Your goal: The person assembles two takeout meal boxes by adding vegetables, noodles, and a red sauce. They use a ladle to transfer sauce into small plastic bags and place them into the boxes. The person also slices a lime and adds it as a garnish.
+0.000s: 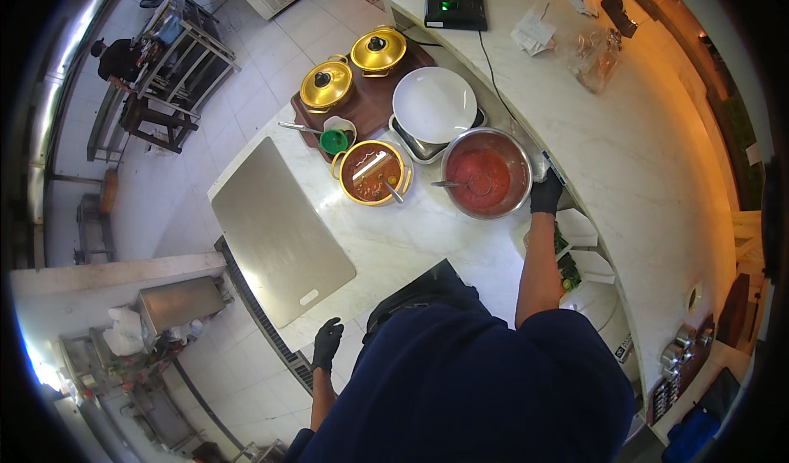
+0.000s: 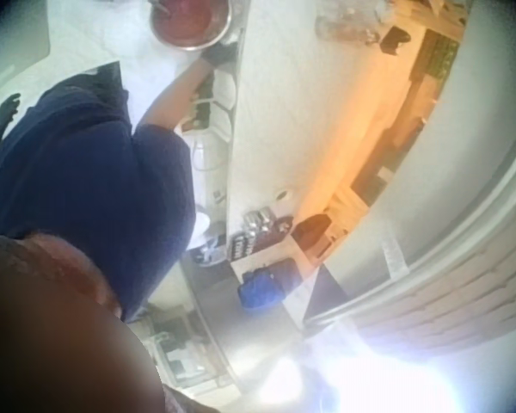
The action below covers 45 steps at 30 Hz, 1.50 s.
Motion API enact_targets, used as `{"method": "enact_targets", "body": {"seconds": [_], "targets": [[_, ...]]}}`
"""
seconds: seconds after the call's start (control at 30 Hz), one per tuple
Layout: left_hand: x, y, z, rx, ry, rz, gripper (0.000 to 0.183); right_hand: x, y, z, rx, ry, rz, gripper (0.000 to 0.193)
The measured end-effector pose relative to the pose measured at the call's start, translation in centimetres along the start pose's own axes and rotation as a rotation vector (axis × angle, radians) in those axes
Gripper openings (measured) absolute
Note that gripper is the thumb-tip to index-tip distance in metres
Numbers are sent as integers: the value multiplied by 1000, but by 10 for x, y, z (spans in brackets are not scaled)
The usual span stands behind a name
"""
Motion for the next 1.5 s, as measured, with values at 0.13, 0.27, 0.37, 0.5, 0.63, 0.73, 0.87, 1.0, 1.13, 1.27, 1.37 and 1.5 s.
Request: {"method": "enact_targets", "body": {"seconds": [0.13, 0.27, 0.37, 0.5, 0.63, 0.73, 0.87, 1.0, 1.13, 1.27, 1.37, 1.5], "targets": [[2, 40, -28, 192, -102, 9, 47, 25, -16, -6, 343, -83, 116, 45], [-16, 118, -63, 393, -192, 17, 44, 47, -16, -9, 517, -23, 88, 34], [-32, 230, -100, 392, -313, -253, 43, 63, -22, -25, 610, -52, 121, 30], [-51, 345, -168, 431, -461, -221, 44, 80, -27, -38, 569, -115, 86, 29], [-80, 384, -192, 427, -351, -204, 31, 89, -45, -38, 523, -132, 105, 32], [-83, 365, -200, 452, -410, -170, 22, 99, -70, -39, 562, -60, 184, 33], [-60, 334, -187, 539, -480, -149, 26, 121, -128, -78, 733, -73, 372, 27], [-30, 318, -138, 214, -383, -177, 35, 147, -195, -135, 691, -331, 258, 17], [17, 343, -113, 507, -574, -122, 43, 193, -233, -175, 170, -467, -6, 19], [69, 454, -106, 211, -547, -959, 55, 209, -212, -194, 238, -446, -63, 18], [96, 504, -85, -505, 249, -1400, 70, 202, -183, -190, 387, -444, -87, 20], [104, 522, -44, -133, 262, -1396, 89, 202, -177, -179, 615, -477, 22, 23]]}}
Point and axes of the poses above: each hand's wrist, its own x-axis away from the middle knuckle, its own z-axis out of the back of the hand, y = z × x, the point moved 10 cm from there along -x, towards the middle knuckle, and after that the axes turned 3 degrees about y, right-handed, at the moved point
